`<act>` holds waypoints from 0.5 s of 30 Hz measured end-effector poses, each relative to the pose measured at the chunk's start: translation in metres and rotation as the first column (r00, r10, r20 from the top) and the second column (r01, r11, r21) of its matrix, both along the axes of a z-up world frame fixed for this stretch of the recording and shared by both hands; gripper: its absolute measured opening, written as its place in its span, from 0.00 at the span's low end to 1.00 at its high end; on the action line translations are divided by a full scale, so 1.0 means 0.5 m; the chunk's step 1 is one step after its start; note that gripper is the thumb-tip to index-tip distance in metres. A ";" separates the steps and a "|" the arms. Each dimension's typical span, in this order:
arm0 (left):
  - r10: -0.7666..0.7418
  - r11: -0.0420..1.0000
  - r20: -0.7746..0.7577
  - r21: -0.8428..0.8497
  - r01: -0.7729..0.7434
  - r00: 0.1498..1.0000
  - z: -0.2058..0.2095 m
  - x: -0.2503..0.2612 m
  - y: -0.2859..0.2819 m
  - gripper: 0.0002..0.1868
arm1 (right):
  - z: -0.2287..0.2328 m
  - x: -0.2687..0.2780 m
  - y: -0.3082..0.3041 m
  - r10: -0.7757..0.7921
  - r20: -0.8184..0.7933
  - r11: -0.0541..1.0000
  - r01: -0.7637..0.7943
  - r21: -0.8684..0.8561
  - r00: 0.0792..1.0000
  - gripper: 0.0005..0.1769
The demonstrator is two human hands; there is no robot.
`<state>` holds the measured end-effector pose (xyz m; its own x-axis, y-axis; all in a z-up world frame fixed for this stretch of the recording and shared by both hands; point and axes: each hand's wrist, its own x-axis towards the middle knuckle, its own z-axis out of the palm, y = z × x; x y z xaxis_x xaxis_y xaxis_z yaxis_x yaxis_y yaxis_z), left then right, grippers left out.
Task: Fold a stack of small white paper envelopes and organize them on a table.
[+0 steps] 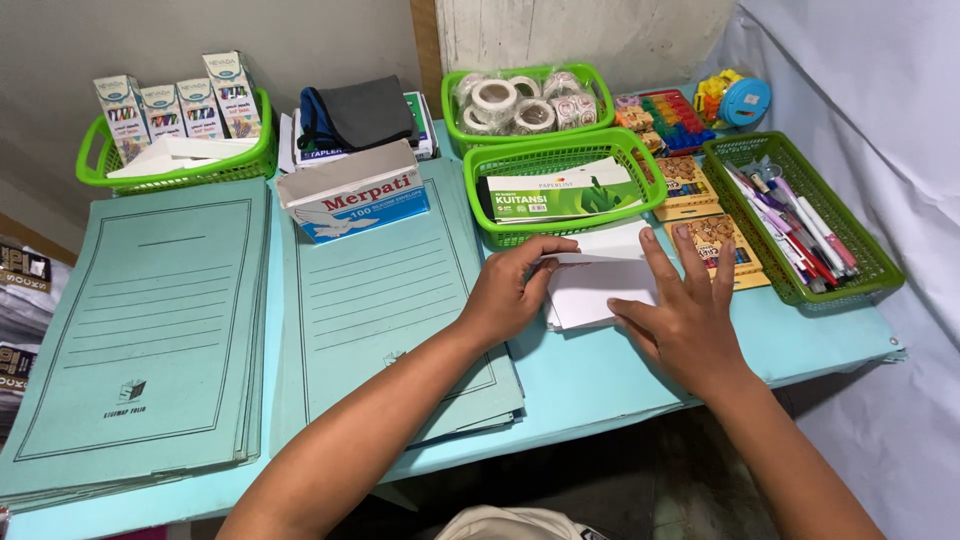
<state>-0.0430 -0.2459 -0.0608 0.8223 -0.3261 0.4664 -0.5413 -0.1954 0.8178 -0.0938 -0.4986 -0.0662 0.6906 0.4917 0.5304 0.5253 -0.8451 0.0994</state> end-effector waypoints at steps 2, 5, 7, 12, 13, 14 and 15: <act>-0.003 1.000 -0.044 0.016 0.003 0.999 0.003 -0.001 -0.001 0.15 | 0.006 -0.003 0.001 0.009 0.001 1.000 -0.009 0.009 1.000 0.11; -0.020 1.000 -0.001 0.002 0.020 1.000 0.005 -0.005 0.000 0.15 | 0.019 -0.003 0.004 0.022 0.028 0.999 -0.023 0.042 0.999 0.09; -0.033 0.999 0.084 -0.027 0.035 0.996 0.008 -0.012 0.000 0.16 | 0.034 -0.002 0.011 0.025 0.051 0.997 -0.028 0.066 0.998 0.08; -0.184 0.982 0.010 0.050 0.183 0.983 -0.005 -0.017 0.000 0.16 | 0.067 0.018 0.031 0.081 0.190 0.980 -0.113 0.165 0.978 0.09; -0.183 0.982 0.012 0.051 0.183 0.983 -0.007 -0.017 0.001 0.16 | 0.070 0.024 0.035 0.081 0.192 0.980 -0.114 0.165 0.978 0.09; -0.203 0.979 0.028 0.037 0.202 0.979 -0.009 -0.016 0.002 0.16 | 0.072 0.031 0.039 0.106 0.198 0.974 -0.142 0.178 0.974 0.10; -0.225 0.974 0.043 0.022 0.224 0.973 -0.011 -0.015 0.001 0.16 | 0.074 0.035 0.041 0.127 0.203 0.967 -0.167 0.191 0.971 0.11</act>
<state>-0.0508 -0.2454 -0.0664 0.7052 -0.5086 0.4940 -0.6093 -0.0784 0.7891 -0.0761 -0.4779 -0.0292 0.4971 0.4474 0.7435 0.6338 -0.7724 0.0410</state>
